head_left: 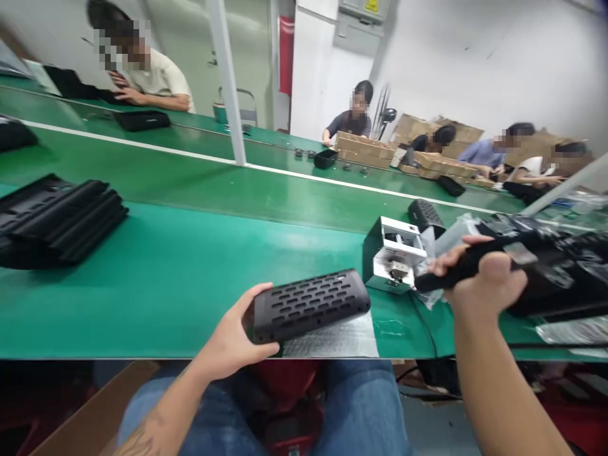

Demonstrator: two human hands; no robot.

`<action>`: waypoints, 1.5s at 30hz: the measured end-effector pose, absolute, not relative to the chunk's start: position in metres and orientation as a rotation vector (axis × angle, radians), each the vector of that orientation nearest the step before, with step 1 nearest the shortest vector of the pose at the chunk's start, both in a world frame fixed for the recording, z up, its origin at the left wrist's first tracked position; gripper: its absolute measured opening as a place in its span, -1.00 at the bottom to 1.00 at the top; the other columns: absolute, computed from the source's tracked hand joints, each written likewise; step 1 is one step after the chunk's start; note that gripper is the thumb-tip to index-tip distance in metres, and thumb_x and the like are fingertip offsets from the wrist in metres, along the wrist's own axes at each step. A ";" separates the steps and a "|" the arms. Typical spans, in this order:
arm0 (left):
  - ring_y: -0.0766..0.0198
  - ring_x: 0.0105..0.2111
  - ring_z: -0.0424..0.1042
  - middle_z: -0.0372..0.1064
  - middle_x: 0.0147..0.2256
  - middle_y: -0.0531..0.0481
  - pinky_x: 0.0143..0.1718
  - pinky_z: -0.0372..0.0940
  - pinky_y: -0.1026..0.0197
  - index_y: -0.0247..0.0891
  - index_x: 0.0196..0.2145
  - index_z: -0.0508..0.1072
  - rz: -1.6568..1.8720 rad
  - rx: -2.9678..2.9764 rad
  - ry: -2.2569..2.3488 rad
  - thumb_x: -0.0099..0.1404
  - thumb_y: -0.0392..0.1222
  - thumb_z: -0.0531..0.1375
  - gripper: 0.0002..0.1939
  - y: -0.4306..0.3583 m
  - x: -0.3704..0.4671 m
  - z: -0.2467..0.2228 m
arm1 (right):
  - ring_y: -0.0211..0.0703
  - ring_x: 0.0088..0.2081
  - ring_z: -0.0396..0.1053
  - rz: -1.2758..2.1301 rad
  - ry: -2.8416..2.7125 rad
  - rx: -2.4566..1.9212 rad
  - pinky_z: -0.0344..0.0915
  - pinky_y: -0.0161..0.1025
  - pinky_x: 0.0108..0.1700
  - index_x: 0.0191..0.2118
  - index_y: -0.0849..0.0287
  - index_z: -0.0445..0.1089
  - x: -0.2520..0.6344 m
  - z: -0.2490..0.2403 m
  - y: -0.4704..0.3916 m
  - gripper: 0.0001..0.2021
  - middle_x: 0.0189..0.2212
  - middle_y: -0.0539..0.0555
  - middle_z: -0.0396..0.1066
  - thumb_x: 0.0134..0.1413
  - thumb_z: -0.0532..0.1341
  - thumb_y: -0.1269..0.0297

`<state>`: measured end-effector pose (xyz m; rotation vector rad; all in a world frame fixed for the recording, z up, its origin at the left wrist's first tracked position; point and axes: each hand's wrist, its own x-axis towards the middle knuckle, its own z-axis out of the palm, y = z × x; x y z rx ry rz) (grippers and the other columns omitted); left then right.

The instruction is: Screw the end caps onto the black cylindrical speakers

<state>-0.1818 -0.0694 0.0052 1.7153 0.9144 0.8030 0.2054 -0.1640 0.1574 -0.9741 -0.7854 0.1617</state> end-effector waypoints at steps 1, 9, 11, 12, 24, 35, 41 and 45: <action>-0.08 0.07 0.59 0.49 0.17 -0.09 0.08 0.56 -0.04 0.03 0.35 0.28 0.765 1.755 0.878 -0.04 -0.19 0.50 0.01 -0.075 -0.176 0.005 | -0.16 -0.69 0.27 0.118 -0.809 -0.963 0.32 -0.13 -0.59 -0.23 0.14 0.47 0.216 0.157 -0.158 -0.64 -0.63 -0.05 0.33 0.05 0.36 -0.07; -0.12 0.14 0.53 0.41 0.24 -0.11 0.19 0.48 -0.12 0.04 0.39 0.25 0.636 2.020 0.795 0.02 -0.19 0.45 -0.01 -0.085 -0.145 0.007 | -0.18 -0.66 0.33 0.127 -0.921 -0.987 0.33 -0.18 -0.53 -0.26 0.09 0.39 0.243 0.120 -0.122 -0.53 -0.62 -0.11 0.35 0.11 0.36 -0.25; -0.14 0.25 0.43 0.29 0.31 -0.16 0.27 0.41 -0.15 0.03 0.45 0.11 0.673 2.088 0.789 0.06 -0.20 0.43 0.06 -0.085 -0.144 -0.001 | -0.18 -0.66 0.33 0.155 -0.939 -0.994 0.34 -0.17 -0.51 -0.28 0.09 0.39 0.242 0.112 -0.124 -0.50 -0.63 -0.11 0.34 0.09 0.35 -0.30; -0.18 0.32 0.34 0.19 0.37 -0.21 0.32 0.35 -0.19 0.01 0.47 0.02 0.712 2.136 0.770 0.07 -0.18 0.44 0.11 -0.086 -0.143 -0.006 | -0.18 -0.66 0.32 0.167 -0.947 -0.998 0.34 -0.17 -0.51 -0.28 0.09 0.39 0.240 0.110 -0.126 -0.50 -0.63 -0.11 0.33 0.08 0.35 -0.30; -0.21 0.46 0.09 -0.01 0.43 -0.34 0.41 0.17 -0.30 -0.06 0.43 -0.02 0.947 2.257 0.575 0.15 -0.13 0.48 0.06 -0.096 -0.133 -0.020 | -0.02 -0.70 0.38 0.518 -1.160 -0.815 0.40 -0.04 -0.59 -0.20 0.13 0.56 0.204 0.159 -0.214 -0.40 -0.62 0.07 0.45 -0.06 0.43 -0.36; -0.25 0.42 0.16 0.05 0.39 -0.36 0.38 0.21 -0.34 -0.08 0.41 0.06 0.995 2.249 0.560 0.09 -0.18 0.51 0.06 -0.097 -0.132 -0.022 | -0.07 -0.68 0.38 0.663 -1.159 -0.766 0.37 -0.09 -0.58 -0.17 0.11 0.60 0.154 0.140 -0.225 -0.47 -0.59 0.04 0.45 0.00 0.46 -0.28; -0.22 0.41 0.16 0.05 0.38 -0.36 0.38 0.21 -0.33 -0.10 0.42 0.06 1.011 2.241 0.547 0.10 -0.21 0.50 0.05 -0.098 -0.132 -0.023 | -0.07 -0.64 0.38 0.672 -1.177 -0.746 0.36 -0.08 -0.55 -0.13 0.11 0.55 0.158 0.128 -0.220 -0.50 -0.55 0.03 0.45 0.09 0.40 -0.25; -0.20 0.38 0.19 0.11 0.34 -0.33 0.38 0.21 -0.32 -0.09 0.42 0.07 1.019 2.247 0.545 0.10 -0.20 0.50 0.05 -0.098 -0.131 -0.021 | -0.07 -0.65 0.38 0.682 -1.202 -0.746 0.37 -0.08 -0.55 -0.15 0.10 0.55 0.160 0.129 -0.220 -0.52 -0.56 0.03 0.44 0.10 0.40 -0.25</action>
